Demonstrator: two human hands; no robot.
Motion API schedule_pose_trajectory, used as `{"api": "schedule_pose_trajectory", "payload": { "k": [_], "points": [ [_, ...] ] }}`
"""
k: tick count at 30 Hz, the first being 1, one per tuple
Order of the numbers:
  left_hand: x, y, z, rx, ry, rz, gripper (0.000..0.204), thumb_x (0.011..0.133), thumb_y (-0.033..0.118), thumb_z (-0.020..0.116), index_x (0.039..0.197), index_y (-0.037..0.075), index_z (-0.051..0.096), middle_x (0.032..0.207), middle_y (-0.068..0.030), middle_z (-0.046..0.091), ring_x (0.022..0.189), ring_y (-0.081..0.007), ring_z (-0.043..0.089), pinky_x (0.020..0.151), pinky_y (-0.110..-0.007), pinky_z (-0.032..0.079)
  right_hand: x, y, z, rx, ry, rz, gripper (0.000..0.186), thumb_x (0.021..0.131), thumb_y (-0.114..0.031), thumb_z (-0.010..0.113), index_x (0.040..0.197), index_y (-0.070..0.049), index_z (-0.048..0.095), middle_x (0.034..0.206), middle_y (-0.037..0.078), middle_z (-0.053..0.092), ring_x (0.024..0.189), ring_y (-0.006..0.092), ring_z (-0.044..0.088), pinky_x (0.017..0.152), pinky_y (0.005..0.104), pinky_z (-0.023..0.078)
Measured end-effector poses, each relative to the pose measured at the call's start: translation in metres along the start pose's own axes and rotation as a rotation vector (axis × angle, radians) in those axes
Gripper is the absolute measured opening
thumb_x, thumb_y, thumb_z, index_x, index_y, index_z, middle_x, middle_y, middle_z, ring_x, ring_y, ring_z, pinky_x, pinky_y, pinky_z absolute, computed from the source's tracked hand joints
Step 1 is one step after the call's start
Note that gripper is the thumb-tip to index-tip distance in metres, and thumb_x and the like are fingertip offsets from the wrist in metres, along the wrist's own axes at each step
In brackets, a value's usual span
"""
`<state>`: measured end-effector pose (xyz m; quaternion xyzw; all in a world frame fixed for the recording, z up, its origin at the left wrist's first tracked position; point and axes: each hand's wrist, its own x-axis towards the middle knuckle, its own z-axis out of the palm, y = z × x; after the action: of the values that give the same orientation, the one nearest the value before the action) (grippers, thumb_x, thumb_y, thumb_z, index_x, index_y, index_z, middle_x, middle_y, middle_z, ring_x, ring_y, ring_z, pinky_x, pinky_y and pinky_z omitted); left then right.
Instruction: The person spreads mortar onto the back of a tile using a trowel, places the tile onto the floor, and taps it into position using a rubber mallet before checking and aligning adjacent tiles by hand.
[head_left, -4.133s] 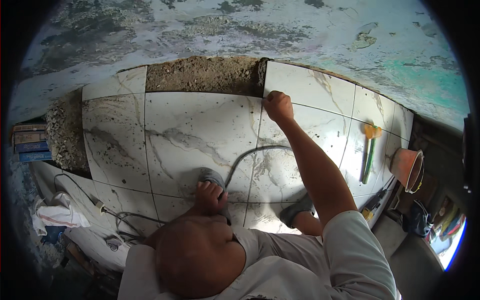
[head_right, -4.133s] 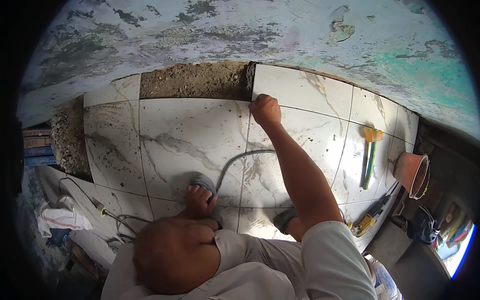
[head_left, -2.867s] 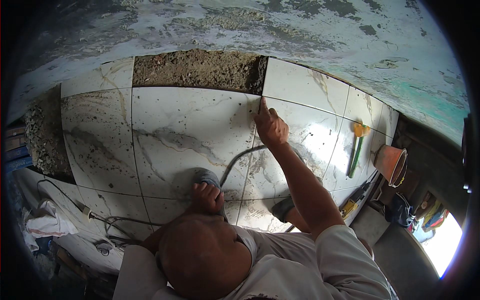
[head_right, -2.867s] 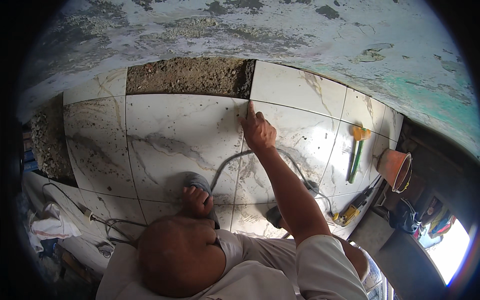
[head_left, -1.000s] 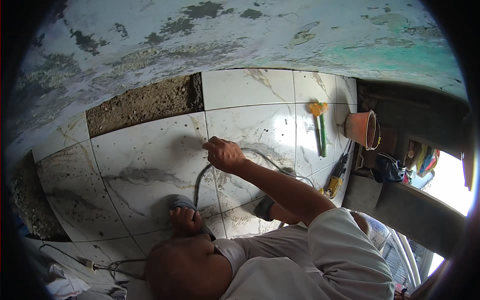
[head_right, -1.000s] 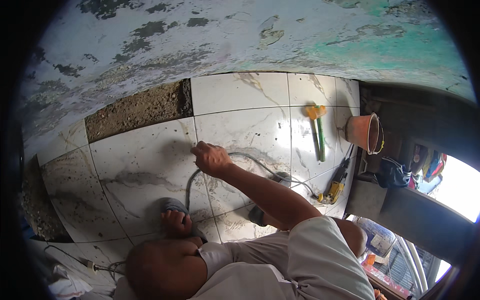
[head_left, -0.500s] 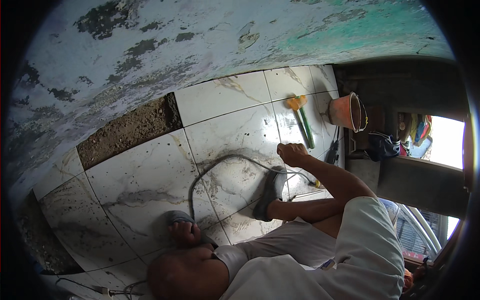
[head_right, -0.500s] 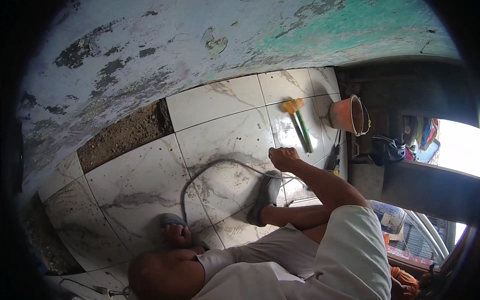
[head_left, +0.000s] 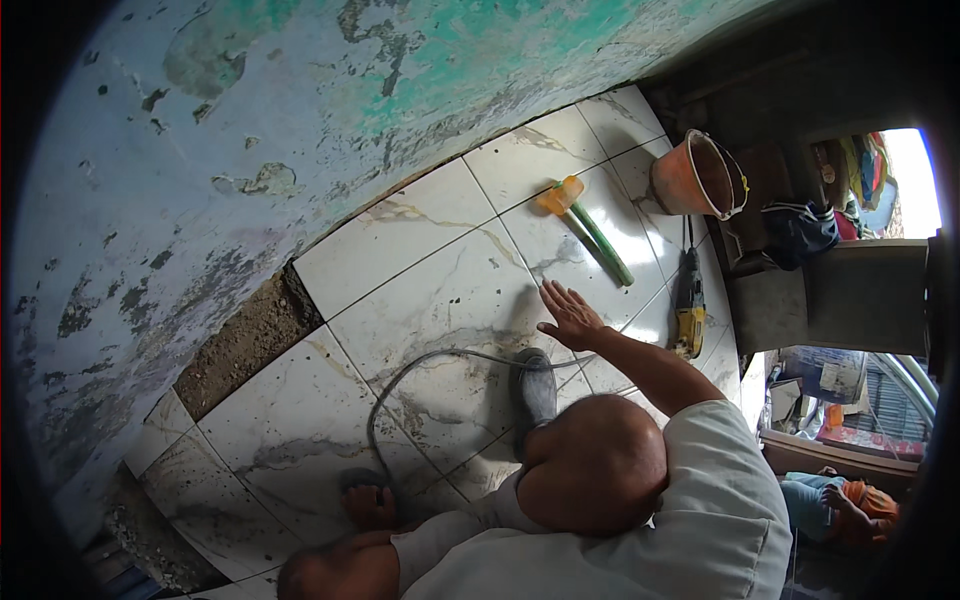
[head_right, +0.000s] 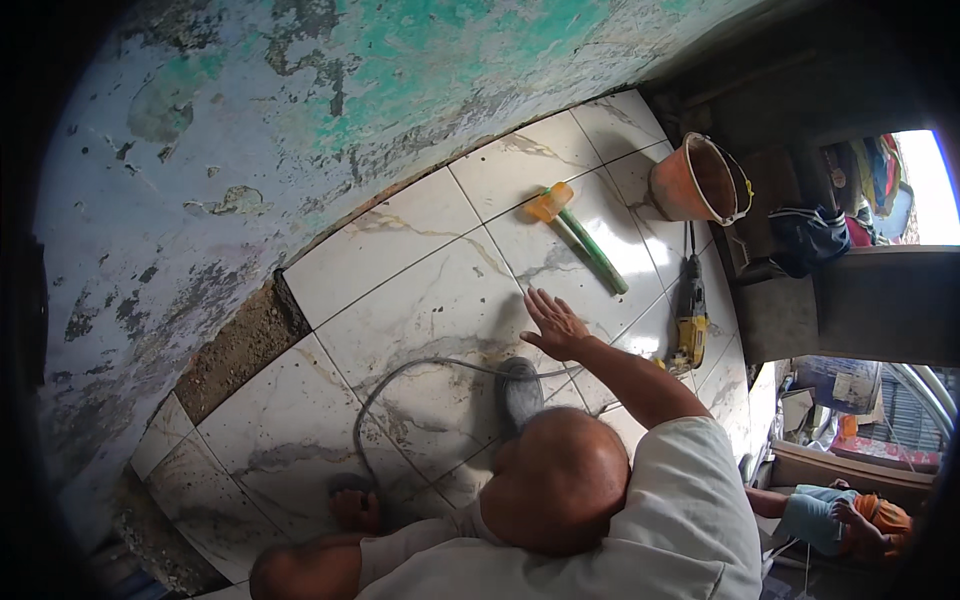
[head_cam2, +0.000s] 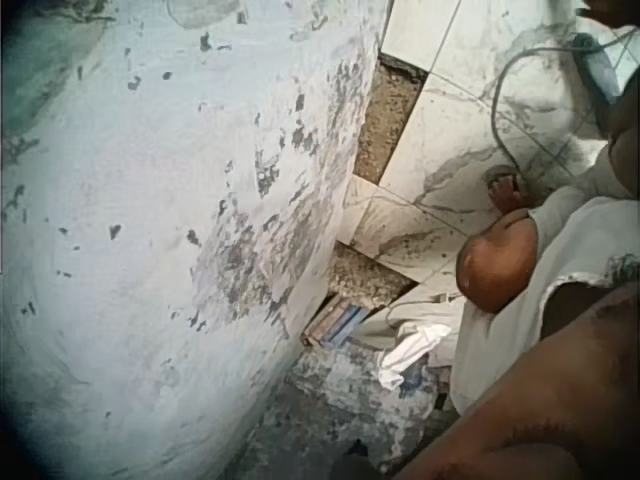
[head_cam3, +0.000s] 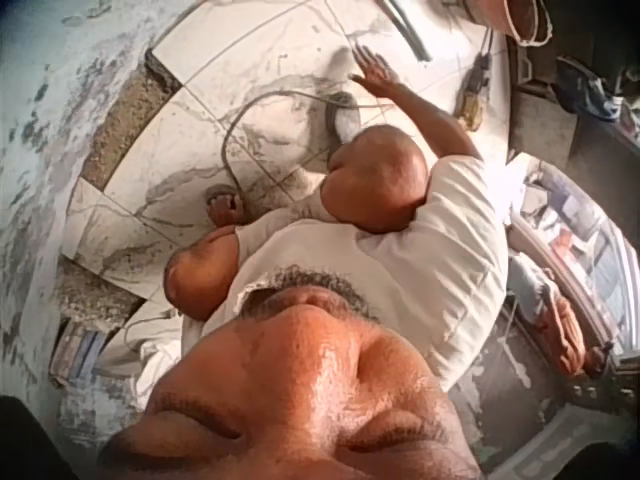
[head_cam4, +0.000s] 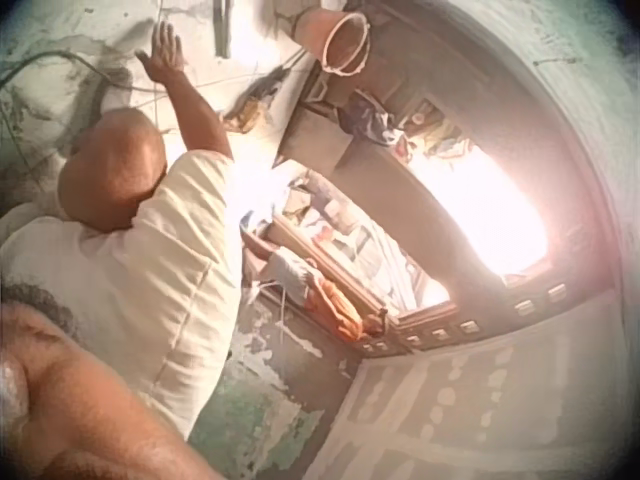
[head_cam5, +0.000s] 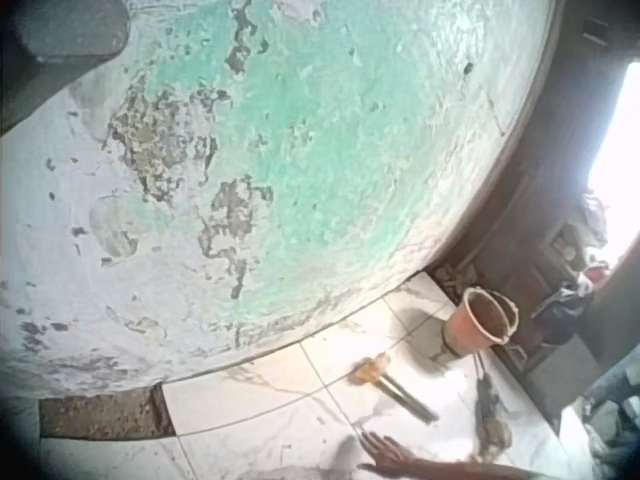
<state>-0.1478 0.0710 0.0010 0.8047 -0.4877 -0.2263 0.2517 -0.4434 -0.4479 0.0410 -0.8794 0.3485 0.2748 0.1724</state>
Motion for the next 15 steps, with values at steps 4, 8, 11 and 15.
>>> {"api": "schedule_pose_trajectory", "payload": {
  "k": [4, 8, 11, 15],
  "points": [
    [0.002, -0.019, -0.038, 0.123, -0.092, -0.12, 0.017, 0.079, 0.015, 0.069, 0.09, 0.005, 0.061, 0.08, -0.0135, 0.057, 0.079, -0.0364, 0.056, 0.074, -0.05, 0.041, 0.101, -0.014, 0.024, 0.022, 0.379, 0.003, 0.095, 0.096, -0.067, 0.044, 0.159, 0.0, 0.017, 0.167, 0.019, 0.015, 0.156, 0.0332, 0.01, 0.125, 0.0504, 0.01],
    [0.017, -0.029, -0.123, 0.27, -0.118, -0.211, 0.023, 0.079, 0.011, 0.067, 0.098, 0.0, 0.06, 0.083, -0.0167, 0.057, 0.079, -0.0376, 0.056, 0.075, -0.049, 0.043, 0.168, -0.011, 0.012, 0.127, 0.552, -0.056, 0.097, 0.095, -0.069, 0.042, 0.158, 0.0, 0.019, 0.166, 0.019, 0.017, 0.155, 0.0333, 0.012, 0.125, 0.0494, 0.01],
    [0.07, -0.026, -0.184, 0.512, -0.129, -0.238, 0.024, 0.083, 0.012, 0.067, 0.101, -0.001, 0.06, 0.087, -0.0164, 0.057, 0.083, -0.0366, 0.056, 0.077, -0.048, 0.044, 0.179, -0.011, -0.001, 0.191, 0.584, -0.065, 0.099, 0.094, -0.071, 0.042, 0.158, 0.0, 0.02, 0.166, 0.019, 0.018, 0.155, 0.0325, 0.013, 0.125, 0.0478, 0.011],
    [0.161, 0.0, -0.243, 0.551, 0.044, -0.086, 0.024, 0.091, 0.014, 0.066, 0.108, -0.001, 0.06, 0.093, -0.0176, 0.057, 0.088, -0.0357, 0.055, 0.079, -0.046, 0.044, 0.174, -0.018, -0.011, 0.21, 0.62, 0.043, 0.1, 0.093, -0.073, 0.04, 0.158, 0.0, 0.021, 0.166, 0.017, 0.019, 0.155, 0.0304, 0.014, 0.125, 0.0487, 0.011]
  ]
}}
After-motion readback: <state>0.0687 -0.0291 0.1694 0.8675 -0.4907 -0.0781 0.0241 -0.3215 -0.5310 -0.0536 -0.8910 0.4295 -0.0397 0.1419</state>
